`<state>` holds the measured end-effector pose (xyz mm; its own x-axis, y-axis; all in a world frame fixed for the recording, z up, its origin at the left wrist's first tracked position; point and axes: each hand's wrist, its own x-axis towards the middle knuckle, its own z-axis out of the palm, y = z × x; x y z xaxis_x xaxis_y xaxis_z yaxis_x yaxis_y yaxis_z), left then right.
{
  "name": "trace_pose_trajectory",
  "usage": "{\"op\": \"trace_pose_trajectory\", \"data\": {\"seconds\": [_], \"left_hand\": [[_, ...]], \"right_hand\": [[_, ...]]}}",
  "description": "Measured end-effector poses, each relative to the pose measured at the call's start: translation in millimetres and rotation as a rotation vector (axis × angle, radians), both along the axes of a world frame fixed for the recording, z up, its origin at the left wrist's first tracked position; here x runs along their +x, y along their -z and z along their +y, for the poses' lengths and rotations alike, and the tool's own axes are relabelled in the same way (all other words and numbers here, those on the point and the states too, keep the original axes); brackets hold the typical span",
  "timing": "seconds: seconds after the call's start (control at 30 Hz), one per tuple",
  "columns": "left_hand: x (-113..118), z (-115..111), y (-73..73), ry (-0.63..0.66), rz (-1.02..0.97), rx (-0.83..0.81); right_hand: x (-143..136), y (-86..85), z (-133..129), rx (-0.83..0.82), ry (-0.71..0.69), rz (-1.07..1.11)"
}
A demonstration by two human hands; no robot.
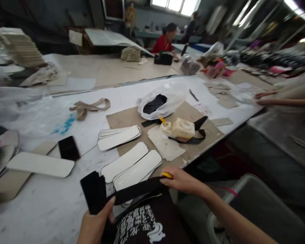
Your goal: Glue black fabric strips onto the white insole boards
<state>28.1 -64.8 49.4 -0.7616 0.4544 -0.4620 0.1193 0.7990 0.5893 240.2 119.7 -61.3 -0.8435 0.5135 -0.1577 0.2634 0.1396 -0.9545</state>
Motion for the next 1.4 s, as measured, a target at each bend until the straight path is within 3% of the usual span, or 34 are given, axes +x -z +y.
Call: {"op": "trace_pose_trajectory", "data": {"seconds": [0.13, 0.27, 0.4, 0.6, 0.83, 1.07, 1.27, 1.4], "left_hand": [[0.5, -5.4, 35.3, -0.115, -0.075, 0.021], [4.5, 0.3, 54.1, -0.170, -0.037, 0.065], [7.5, 10.0, 55.3, -0.170, -0.033, 0.116], [5.3, 20.9, 57.4, -0.281, 0.034, 0.114], [4.8, 29.9, 56.9, -0.260, 0.112, 0.047], [-0.7, 39.1, 65.8, -0.330, 0.071, 0.003], [0.4, 52.0, 64.0, -0.333, 0.162, -0.179], [2.9, 58.8, 62.9, -0.367, 0.174, -0.211]], "right_hand": [[-6.5, 36.1, 2.9, -0.277, 0.093, 0.011], [-21.5, 52.0, 7.4, -0.235, 0.250, -0.071], [-37.5, 51.5, 20.0, -0.029, 0.294, -0.174], [-53.2, 54.9, 30.8, 0.061, 0.166, -0.161], [-57.1, 62.9, 36.4, 0.337, 0.208, -0.237], [-55.5, 74.3, 38.9, 0.605, 0.253, -0.252], [-57.4, 78.2, 41.5, 0.686, 0.259, -0.315], [-60.5, 82.7, 40.8, 0.676, 0.246, -0.325]]}}
